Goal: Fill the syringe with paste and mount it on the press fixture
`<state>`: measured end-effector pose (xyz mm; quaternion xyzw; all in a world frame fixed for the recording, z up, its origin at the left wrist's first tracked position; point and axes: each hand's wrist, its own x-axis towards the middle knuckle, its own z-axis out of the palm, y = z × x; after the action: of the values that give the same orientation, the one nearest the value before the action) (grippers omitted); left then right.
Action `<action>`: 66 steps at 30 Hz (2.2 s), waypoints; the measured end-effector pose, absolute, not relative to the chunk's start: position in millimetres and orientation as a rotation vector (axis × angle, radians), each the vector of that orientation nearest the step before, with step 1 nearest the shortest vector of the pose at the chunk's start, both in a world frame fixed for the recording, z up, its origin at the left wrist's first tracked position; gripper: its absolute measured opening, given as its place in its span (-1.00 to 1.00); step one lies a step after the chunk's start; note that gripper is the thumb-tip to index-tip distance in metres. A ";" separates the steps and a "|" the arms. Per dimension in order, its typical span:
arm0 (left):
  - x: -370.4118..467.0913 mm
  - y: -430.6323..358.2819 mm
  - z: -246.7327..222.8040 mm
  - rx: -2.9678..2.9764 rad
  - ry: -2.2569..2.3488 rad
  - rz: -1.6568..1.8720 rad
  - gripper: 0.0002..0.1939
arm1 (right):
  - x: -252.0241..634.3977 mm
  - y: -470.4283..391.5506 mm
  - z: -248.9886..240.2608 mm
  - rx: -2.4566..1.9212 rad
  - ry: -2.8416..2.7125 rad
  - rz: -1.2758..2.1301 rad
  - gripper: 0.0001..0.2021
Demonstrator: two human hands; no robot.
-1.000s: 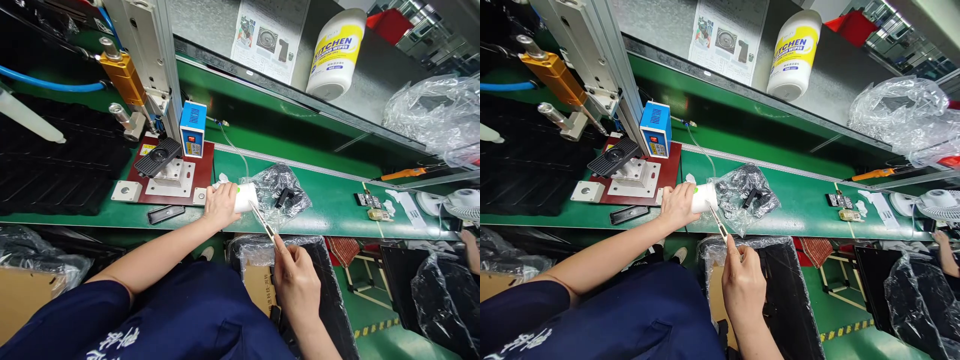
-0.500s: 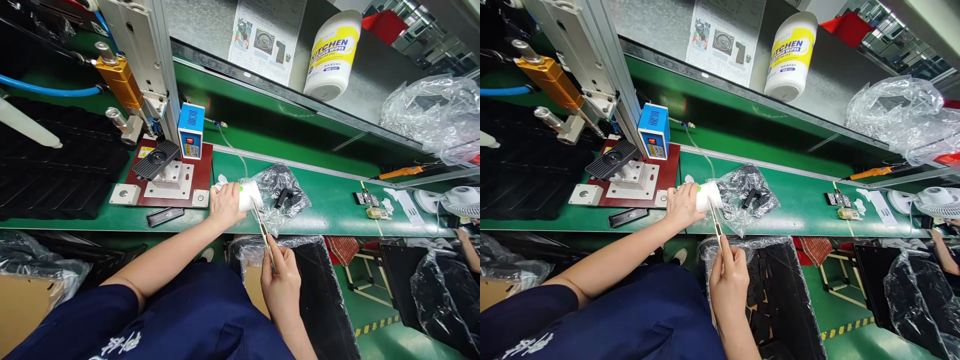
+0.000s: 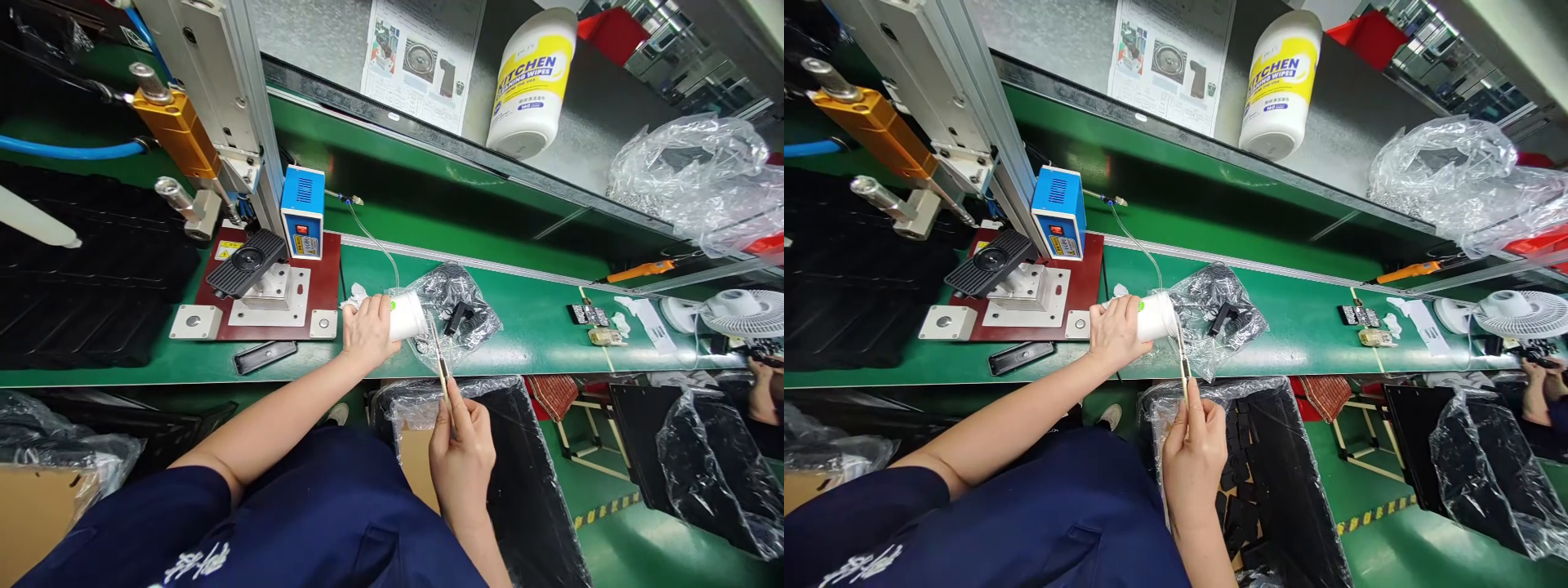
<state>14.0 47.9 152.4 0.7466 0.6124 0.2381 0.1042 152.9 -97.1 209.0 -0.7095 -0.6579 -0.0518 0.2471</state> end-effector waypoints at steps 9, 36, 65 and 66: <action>7.2 49.4 148.5 2.186 1.788 0.745 -0.37 | 157.3 -102.8 207.4 -1.894 -1.838 0.019 -0.61; 5.1 43.7 150.0 2.121 1.764 0.699 -0.39 | 155.9 -103.1 206.7 -1.860 -1.805 0.078 -0.63; 3.7 44.0 148.3 2.108 1.786 0.734 -0.34 | 152.0 -103.6 204.3 -1.811 -1.610 0.343 -0.66; 3.0 44.6 149.8 2.113 1.773 0.724 -0.35 | 151.5 -103.1 203.9 -1.821 -1.588 0.351 -0.67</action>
<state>3.0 44.6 149.8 0.7333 0.6151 0.2514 0.1444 151.5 -103.1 203.9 -0.7006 -0.6110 0.1349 0.3430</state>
